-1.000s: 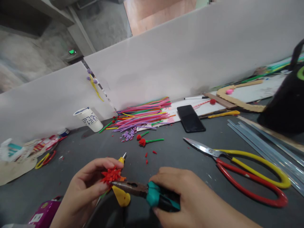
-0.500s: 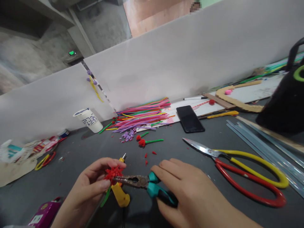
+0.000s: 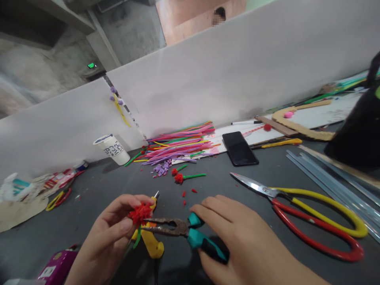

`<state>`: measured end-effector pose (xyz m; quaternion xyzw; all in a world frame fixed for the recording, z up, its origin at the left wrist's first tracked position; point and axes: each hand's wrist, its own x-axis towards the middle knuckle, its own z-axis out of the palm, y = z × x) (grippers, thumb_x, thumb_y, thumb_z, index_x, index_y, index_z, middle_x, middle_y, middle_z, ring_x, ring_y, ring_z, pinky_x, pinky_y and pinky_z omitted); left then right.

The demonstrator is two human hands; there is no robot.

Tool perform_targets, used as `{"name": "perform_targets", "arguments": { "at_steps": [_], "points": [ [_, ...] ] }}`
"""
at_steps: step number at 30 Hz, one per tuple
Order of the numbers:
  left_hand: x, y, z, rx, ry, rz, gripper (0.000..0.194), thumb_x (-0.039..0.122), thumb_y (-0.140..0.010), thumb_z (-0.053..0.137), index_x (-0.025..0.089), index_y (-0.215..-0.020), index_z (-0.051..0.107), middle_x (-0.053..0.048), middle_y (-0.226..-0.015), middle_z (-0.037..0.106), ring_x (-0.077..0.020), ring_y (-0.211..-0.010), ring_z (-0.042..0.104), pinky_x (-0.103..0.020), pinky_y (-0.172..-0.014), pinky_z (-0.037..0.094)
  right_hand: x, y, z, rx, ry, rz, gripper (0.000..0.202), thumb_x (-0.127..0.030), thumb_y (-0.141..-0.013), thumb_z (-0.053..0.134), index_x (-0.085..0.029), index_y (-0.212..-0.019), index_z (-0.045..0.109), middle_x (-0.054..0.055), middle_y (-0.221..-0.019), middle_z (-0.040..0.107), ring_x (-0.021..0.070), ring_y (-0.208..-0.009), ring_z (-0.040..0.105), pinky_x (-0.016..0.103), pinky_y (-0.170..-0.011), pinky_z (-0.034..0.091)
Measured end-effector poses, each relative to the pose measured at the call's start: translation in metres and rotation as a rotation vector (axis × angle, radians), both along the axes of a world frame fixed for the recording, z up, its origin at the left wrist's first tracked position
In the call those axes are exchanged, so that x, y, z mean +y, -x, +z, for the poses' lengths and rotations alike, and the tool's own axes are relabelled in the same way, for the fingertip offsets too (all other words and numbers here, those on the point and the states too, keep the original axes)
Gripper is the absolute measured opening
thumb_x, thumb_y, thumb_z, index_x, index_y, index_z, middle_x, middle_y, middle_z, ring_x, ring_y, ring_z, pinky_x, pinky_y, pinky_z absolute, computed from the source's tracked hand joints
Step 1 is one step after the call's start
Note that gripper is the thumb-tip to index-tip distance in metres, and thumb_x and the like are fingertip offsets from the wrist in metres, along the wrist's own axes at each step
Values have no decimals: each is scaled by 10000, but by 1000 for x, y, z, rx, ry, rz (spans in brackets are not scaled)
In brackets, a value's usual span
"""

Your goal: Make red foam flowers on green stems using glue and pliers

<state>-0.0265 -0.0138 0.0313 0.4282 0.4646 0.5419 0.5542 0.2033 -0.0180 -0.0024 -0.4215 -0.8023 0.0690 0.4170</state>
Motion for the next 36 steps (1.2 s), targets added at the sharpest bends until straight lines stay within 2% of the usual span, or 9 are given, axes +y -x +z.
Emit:
{"name": "perform_targets", "arguments": {
  "at_steps": [4,11,17,27,33,36],
  "points": [
    [0,-1,-1,25,-73,37,146,168,-617,805,226,-746,768,-34,-933,771,-188,-866,661,-233,-756,499,0,0,-1,10,-12,-18,306,-139,-747,488,-265,-950,679,28,-908,716,181,-793,682,287,-716,553],
    [3,2,-9,171,-228,16,164,124,-669,792,257,-762,766,-35,-969,747,-197,-902,664,-254,-774,519,0,1,8,-25,-121,-65,307,-144,-709,478,-221,-878,723,49,-827,750,172,-703,714,243,-620,575],
    [3,3,-12,261,-318,24,203,91,-714,764,274,-803,761,-35,-1013,741,-198,-948,663,-258,-808,518,0,1,5,-13,-71,-71,302,-156,-730,482,-239,-902,716,38,-868,749,174,-734,711,249,-623,577],
    [0,-1,-12,323,-342,77,206,87,-706,765,273,-795,759,-41,-1030,740,-205,-976,664,-251,-828,520,0,1,5,-31,-121,-75,293,-145,-742,482,-214,-888,727,51,-835,752,182,-688,709,264,-595,579],
    [-3,-10,-12,335,-368,174,155,116,-697,767,256,-758,744,-45,-999,744,-208,-939,658,-256,-801,513,0,-2,2,-111,-185,-79,313,-137,-787,460,-184,-951,722,75,-873,756,206,-707,718,314,-630,594],
    [-5,-12,-12,337,-353,197,184,136,-696,777,267,-817,729,-43,-1027,745,-214,-966,661,-267,-816,511,0,-5,0,-138,-189,-64,304,-134,-804,466,-182,-980,709,70,-883,753,209,-722,717,321,-627,594]
  ]
}}
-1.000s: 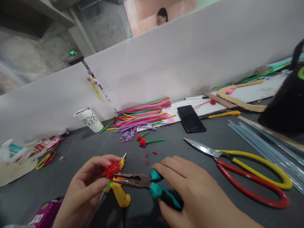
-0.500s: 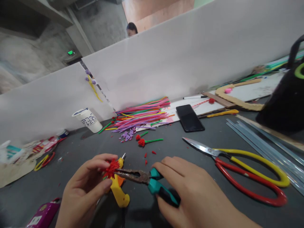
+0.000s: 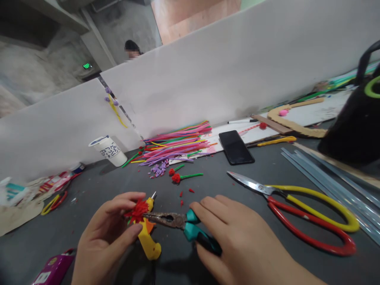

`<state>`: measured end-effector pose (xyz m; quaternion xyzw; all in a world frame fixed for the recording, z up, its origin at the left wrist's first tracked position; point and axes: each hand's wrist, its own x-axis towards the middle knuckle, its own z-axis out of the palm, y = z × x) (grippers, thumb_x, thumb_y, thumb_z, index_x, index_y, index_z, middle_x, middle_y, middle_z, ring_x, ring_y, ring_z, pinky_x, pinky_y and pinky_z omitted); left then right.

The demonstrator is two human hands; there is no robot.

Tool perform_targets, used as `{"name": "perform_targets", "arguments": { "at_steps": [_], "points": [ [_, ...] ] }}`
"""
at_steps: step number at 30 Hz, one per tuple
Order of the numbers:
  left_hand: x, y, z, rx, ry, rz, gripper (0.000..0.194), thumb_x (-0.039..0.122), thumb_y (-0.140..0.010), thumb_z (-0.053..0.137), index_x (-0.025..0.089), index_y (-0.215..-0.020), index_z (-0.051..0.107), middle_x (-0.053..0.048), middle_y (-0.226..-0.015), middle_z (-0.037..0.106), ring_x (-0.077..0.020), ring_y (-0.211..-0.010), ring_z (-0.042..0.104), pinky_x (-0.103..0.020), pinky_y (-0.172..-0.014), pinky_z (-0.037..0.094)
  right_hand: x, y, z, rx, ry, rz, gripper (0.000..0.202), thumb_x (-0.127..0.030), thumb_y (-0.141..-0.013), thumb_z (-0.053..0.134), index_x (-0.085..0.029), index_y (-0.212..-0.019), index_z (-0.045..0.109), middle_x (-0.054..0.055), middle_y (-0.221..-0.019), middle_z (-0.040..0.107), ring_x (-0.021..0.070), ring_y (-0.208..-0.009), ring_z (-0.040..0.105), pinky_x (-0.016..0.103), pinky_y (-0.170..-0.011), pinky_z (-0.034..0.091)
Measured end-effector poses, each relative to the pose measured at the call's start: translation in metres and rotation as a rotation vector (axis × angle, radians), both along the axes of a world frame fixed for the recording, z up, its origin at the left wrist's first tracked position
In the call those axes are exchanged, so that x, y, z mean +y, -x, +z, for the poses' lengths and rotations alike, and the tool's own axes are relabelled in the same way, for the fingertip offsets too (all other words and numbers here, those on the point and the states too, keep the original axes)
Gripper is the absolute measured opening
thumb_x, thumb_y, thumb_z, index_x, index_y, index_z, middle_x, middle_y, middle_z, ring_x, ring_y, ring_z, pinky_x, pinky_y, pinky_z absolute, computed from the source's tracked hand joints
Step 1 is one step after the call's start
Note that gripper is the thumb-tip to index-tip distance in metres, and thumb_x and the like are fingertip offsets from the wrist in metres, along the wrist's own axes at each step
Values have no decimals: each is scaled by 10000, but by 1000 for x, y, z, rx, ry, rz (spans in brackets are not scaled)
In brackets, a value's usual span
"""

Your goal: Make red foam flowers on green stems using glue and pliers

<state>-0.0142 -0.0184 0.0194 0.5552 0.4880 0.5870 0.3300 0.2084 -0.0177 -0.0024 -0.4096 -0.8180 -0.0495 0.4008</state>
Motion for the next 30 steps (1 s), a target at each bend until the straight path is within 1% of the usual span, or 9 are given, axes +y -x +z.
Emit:
{"name": "perform_targets", "arguments": {
  "at_steps": [2,4,7,11,16,18,22,26,30],
  "points": [
    [0,1,0,-8,41,18,291,177,-682,803,289,-936,712,-36,-1060,745,-220,-997,662,-273,-830,506,1,-2,0,-10,-34,-11,295,-130,-815,464,-180,-990,696,70,-888,755,215,-730,718,337,-645,594],
    [0,4,0,-4,98,23,383,260,-669,822,298,-1031,704,-25,-1032,748,-220,-989,661,-264,-821,501,1,-2,1,-31,-88,-24,284,-131,-830,459,-173,-1003,680,79,-899,757,225,-745,720,358,-676,592],
    [3,10,0,-15,184,-16,315,366,-693,796,271,-990,749,-23,-944,744,-216,-922,657,-249,-769,502,2,-1,3,-79,-144,-29,274,-132,-858,444,-162,-1025,659,89,-909,759,228,-755,715,354,-682,581],
    [4,12,-3,2,230,-46,183,315,-740,752,266,-916,765,-13,-860,746,-216,-859,676,-274,-776,507,2,1,3,-111,-160,-30,268,-134,-891,414,-158,-1014,651,89,-892,757,222,-736,701,340,-661,562],
    [1,11,-6,200,153,40,255,231,-722,726,287,-968,768,1,-977,770,-210,-925,677,-259,-811,493,3,-1,-2,-96,-137,-33,257,-171,-916,427,-164,-1014,665,82,-887,749,234,-742,694,367,-670,549],
    [1,12,-7,167,178,39,248,240,-739,712,295,-973,771,2,-971,773,-211,-921,681,-274,-840,489,4,-1,-3,-91,-112,-16,262,-186,-924,430,-155,-1023,670,84,-894,747,234,-755,690,366,-675,544],
    [3,15,-7,102,244,-48,218,284,-755,727,298,-967,778,-4,-968,776,-218,-910,688,-302,-875,496,6,0,-1,-81,-96,6,270,-190,-935,423,-145,-983,685,86,-885,746,229,-742,673,354,-650,530],
    [4,14,-6,51,258,-25,211,274,-748,736,307,-951,784,4,-980,776,-204,-930,685,-273,-873,500,5,-1,1,-74,-88,18,270,-193,-929,430,-139,-970,691,78,-887,746,231,-746,657,352,-636,520],
    [4,14,-7,61,283,-64,219,281,-746,749,318,-959,783,11,-961,771,-212,-939,691,-284,-875,502,5,-2,-1,-78,-67,18,266,-202,-911,454,-136,-1021,687,78,-917,740,243,-770,646,367,-653,517]
  ]
}}
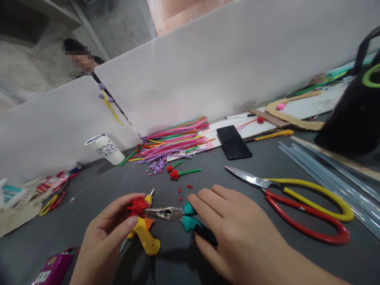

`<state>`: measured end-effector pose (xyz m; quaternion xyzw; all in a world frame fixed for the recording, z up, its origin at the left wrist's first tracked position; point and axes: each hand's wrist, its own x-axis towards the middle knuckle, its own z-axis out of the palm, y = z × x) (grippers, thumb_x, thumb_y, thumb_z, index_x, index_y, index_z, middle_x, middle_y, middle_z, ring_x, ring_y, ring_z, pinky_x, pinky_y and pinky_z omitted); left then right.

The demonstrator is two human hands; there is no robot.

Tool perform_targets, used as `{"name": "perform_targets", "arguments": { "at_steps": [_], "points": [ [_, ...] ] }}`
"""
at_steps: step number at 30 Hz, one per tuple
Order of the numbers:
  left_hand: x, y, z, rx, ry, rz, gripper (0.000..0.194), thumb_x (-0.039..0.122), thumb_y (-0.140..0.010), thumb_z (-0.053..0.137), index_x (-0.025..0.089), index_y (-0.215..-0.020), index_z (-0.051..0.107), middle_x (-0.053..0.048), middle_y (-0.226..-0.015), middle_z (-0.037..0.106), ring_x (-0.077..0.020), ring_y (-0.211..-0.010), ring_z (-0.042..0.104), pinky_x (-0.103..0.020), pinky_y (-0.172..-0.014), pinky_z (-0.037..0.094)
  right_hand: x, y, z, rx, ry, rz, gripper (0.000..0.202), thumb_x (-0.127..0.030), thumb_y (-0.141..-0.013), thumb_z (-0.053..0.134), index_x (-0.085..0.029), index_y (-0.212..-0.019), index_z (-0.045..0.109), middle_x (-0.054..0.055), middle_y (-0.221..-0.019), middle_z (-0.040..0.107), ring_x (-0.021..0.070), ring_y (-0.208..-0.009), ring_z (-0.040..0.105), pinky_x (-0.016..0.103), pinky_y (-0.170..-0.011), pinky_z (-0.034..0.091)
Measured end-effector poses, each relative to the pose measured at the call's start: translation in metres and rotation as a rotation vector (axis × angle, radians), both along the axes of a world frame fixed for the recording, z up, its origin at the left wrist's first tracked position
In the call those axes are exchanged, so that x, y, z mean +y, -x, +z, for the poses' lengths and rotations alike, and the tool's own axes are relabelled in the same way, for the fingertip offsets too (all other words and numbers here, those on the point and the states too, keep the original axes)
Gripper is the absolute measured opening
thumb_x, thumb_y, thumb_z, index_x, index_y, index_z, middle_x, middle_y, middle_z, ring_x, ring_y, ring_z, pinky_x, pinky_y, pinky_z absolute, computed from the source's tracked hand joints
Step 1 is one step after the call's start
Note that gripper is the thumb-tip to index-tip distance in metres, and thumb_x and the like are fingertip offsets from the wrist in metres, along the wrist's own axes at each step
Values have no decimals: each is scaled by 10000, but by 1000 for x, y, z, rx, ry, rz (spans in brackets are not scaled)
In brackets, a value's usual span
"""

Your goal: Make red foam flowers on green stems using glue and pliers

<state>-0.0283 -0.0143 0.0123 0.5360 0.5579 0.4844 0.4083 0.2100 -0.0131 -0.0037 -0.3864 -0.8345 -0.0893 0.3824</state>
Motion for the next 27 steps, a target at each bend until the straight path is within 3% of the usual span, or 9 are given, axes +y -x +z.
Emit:
{"name": "perform_targets", "arguments": {
  "at_steps": [9,16,24,27],
  "points": [
    [-1,2,-1,80,10,-18,262,309,-773,705,291,-1028,760,-13,-1048,763,-233,-962,680,-300,-835,503,0,3,0,-2,-4,-7,265,-194,-917,441,-132,-974,693,90,-888,733,244,-725,630,365,-614,503],
    [-5,-7,-4,288,-144,122,280,283,-797,632,287,-1055,743,-13,-1073,749,-243,-990,659,-344,-921,456,-1,4,-1,20,14,-23,246,-186,-887,466,-143,-981,690,92,-903,735,244,-755,647,362,-646,522],
    [-7,-4,-8,298,-163,50,337,277,-789,647,337,-1106,741,11,-1153,747,-244,-1049,654,-371,-1014,418,-3,4,0,89,131,-16,266,-147,-786,471,-205,-927,689,74,-895,732,216,-711,663,332,-622,541],
    [-8,-4,-6,252,-186,34,398,240,-790,666,364,-1165,709,29,-1101,764,-202,-1001,680,-307,-947,473,-4,4,4,126,184,-2,212,-143,-762,484,-229,-817,669,63,-881,733,202,-696,666,305,-598,538]
  ]
}}
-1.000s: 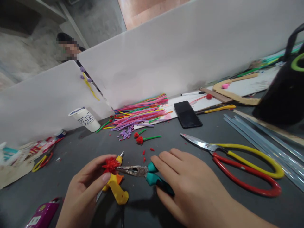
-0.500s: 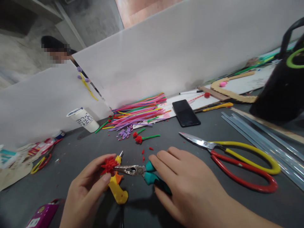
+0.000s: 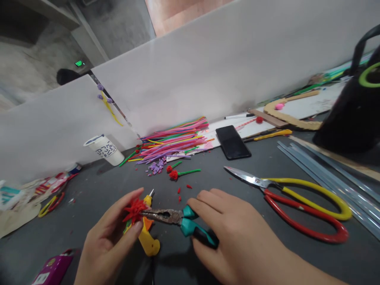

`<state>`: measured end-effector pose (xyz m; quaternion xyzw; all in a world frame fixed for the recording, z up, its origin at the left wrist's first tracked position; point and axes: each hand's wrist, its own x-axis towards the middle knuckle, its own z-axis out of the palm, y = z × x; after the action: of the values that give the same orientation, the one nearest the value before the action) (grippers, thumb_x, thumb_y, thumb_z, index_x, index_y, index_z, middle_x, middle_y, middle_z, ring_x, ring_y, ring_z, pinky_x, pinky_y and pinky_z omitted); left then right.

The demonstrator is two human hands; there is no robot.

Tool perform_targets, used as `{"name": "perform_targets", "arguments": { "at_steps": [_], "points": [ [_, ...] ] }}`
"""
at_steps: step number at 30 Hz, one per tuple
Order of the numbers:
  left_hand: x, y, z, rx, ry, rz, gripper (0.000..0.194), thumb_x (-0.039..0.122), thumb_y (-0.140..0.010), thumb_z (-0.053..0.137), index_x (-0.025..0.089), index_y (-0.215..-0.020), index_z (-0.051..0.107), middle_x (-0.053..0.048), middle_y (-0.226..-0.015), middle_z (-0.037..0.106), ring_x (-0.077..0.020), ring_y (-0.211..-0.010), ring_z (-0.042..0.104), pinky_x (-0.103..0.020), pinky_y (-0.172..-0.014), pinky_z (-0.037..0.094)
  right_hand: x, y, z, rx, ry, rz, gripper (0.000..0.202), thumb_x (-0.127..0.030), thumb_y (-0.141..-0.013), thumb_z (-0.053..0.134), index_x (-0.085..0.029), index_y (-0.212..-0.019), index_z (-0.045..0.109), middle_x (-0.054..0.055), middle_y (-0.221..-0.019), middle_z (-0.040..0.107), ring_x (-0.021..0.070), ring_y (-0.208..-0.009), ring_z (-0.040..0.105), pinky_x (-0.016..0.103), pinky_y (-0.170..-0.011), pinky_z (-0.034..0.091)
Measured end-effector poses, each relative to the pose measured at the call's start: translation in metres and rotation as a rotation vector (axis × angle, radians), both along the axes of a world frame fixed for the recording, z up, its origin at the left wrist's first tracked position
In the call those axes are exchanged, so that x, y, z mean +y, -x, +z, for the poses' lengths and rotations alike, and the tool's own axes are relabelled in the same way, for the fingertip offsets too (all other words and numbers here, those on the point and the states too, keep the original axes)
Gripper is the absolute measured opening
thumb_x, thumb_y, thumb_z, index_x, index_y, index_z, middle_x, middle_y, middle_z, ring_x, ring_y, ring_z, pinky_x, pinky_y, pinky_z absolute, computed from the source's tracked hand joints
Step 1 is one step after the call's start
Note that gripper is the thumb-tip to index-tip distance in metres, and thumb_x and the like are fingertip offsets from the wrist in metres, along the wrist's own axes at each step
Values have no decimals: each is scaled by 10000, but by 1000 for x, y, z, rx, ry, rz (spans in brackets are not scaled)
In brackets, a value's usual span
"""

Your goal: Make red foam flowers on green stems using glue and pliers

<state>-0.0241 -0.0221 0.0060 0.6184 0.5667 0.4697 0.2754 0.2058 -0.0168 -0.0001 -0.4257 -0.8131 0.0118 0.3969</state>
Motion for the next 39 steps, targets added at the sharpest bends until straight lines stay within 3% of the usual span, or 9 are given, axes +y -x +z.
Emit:
{"name": "perform_targets", "arguments": {
  "at_steps": [3,8,15,19,22,27,31,35,39],
  "points": [
    [0,0,6,-100,57,-29,426,231,-782,696,363,-1187,698,27,-1008,788,-183,-952,705,-245,-844,524,0,-1,3,26,22,9,212,-143,-752,493,-238,-814,672,46,-845,729,191,-683,669,282,-569,532],
    [3,5,13,-137,88,-67,258,239,-797,693,361,-1005,782,19,-964,792,-180,-858,716,-239,-811,529,2,-3,1,-3,-36,5,260,-147,-776,487,-210,-906,703,68,-876,738,199,-699,682,303,-609,559],
    [2,8,14,-211,139,-128,337,245,-701,756,376,-1010,785,18,-1011,779,-200,-892,701,-235,-805,508,1,-6,2,-76,-144,8,265,-156,-839,469,-178,-971,698,83,-882,746,214,-714,694,353,-691,568],
    [3,3,18,-119,106,-64,233,239,-717,721,358,-899,806,36,-940,776,-177,-846,669,-213,-751,482,1,-5,5,-102,-162,14,258,-153,-839,466,-165,-943,701,83,-864,749,216,-712,693,346,-672,565],
    [5,-2,19,-164,133,-72,225,222,-701,710,340,-867,806,36,-875,767,-172,-798,655,-226,-722,484,0,-4,4,-98,-130,25,263,-148,-827,472,-170,-952,703,73,-866,747,207,-712,692,340,-694,564],
    [8,-3,20,-272,199,-64,238,181,-648,732,314,-828,813,31,-812,757,-162,-752,652,-233,-701,499,-1,-5,6,-33,70,54,251,-145,-769,534,-226,-936,703,19,-816,709,172,-700,669,274,-646,540],
    [11,2,23,-407,338,-136,279,153,-587,780,294,-823,828,20,-773,754,-149,-735,640,-212,-666,494,-1,-5,11,-5,288,103,258,-82,-718,570,-266,-868,673,-30,-770,653,136,-691,635,219,-588,483],
    [14,8,26,-471,471,-204,290,147,-569,789,256,-833,833,13,-725,724,-121,-671,605,-188,-618,471,0,-5,15,-47,474,195,226,-26,-748,545,-245,-746,599,-59,-706,593,98,-609,578,199,-538,425],
    [16,11,28,-483,507,-293,289,133,-587,786,243,-850,832,8,-723,704,-126,-661,601,-204,-618,475,2,-7,18,-101,583,258,225,-17,-764,538,-236,-746,584,-64,-695,597,91,-578,576,182,-506,409]
  ]
}}
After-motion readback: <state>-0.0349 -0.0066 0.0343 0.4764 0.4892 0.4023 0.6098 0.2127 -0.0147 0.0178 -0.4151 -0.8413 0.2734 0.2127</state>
